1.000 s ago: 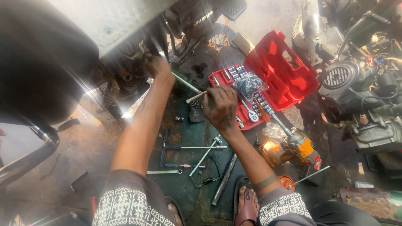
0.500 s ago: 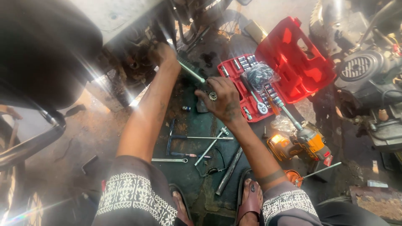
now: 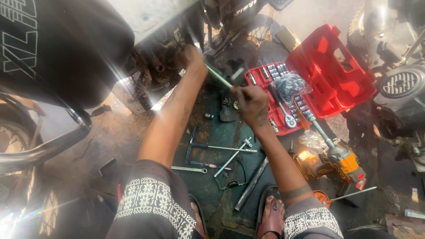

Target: The person works with another person to repair a motorcycle engine by inserting a metal rod into the engine casing and using a T-handle wrench to tighten or loosen components, while various tools like hammers, pliers, and a socket set in a red case are scattered on the floor.

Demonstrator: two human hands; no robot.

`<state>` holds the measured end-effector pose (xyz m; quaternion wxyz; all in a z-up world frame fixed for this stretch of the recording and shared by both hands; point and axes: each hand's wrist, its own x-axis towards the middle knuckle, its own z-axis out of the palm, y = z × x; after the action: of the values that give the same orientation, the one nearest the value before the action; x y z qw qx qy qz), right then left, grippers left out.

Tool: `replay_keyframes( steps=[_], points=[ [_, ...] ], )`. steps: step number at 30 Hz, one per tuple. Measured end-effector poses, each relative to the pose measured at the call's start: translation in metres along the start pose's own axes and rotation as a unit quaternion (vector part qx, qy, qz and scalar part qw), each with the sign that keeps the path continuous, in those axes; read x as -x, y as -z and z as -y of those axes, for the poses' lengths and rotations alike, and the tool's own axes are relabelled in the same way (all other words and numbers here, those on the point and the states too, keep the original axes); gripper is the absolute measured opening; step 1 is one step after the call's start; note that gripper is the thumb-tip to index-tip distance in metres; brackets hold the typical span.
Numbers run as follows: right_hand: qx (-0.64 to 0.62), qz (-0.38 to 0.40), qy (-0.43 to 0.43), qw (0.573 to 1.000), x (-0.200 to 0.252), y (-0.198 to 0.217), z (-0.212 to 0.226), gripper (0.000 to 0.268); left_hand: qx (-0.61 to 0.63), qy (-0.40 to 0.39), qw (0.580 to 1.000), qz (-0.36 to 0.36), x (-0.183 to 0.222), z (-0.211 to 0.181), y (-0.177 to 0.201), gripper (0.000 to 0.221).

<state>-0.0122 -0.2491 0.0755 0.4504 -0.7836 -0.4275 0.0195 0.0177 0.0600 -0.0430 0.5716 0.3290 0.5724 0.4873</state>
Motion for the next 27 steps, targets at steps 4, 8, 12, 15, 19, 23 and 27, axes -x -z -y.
replay_keyframes(
  steps=[4,8,12,15,19,23,27],
  points=[
    [0.061,0.029,-0.113,0.991,0.000,0.000,-0.005,0.032,0.219,0.139,0.959,0.115,-0.010,0.006,-0.001,0.045],
    [0.156,-0.147,0.293,0.932,0.012,0.006,-0.006,0.045,0.049,0.070,0.996,0.036,0.021,-0.023,0.014,0.043],
    [-0.142,0.014,-0.038,0.989,-0.009,-0.015,-0.028,0.039,0.085,0.096,0.990,0.056,0.036,-0.035,0.021,0.045],
    [-0.331,0.061,-0.192,0.922,-0.012,-0.007,-0.024,0.038,0.164,0.127,0.977,0.057,0.044,-0.043,0.024,0.044],
    [0.165,-0.202,0.342,0.902,0.016,0.015,0.009,0.046,0.202,0.141,0.967,0.060,0.041,-0.043,0.026,0.042],
    [-0.041,-0.009,0.114,0.993,-0.003,-0.004,-0.010,0.030,0.433,0.203,0.870,0.120,0.026,-0.030,0.023,0.041],
    [-0.115,0.004,-0.055,0.992,-0.008,-0.001,-0.019,0.029,0.377,0.209,0.895,0.115,0.043,-0.036,0.025,0.040]
  ],
)
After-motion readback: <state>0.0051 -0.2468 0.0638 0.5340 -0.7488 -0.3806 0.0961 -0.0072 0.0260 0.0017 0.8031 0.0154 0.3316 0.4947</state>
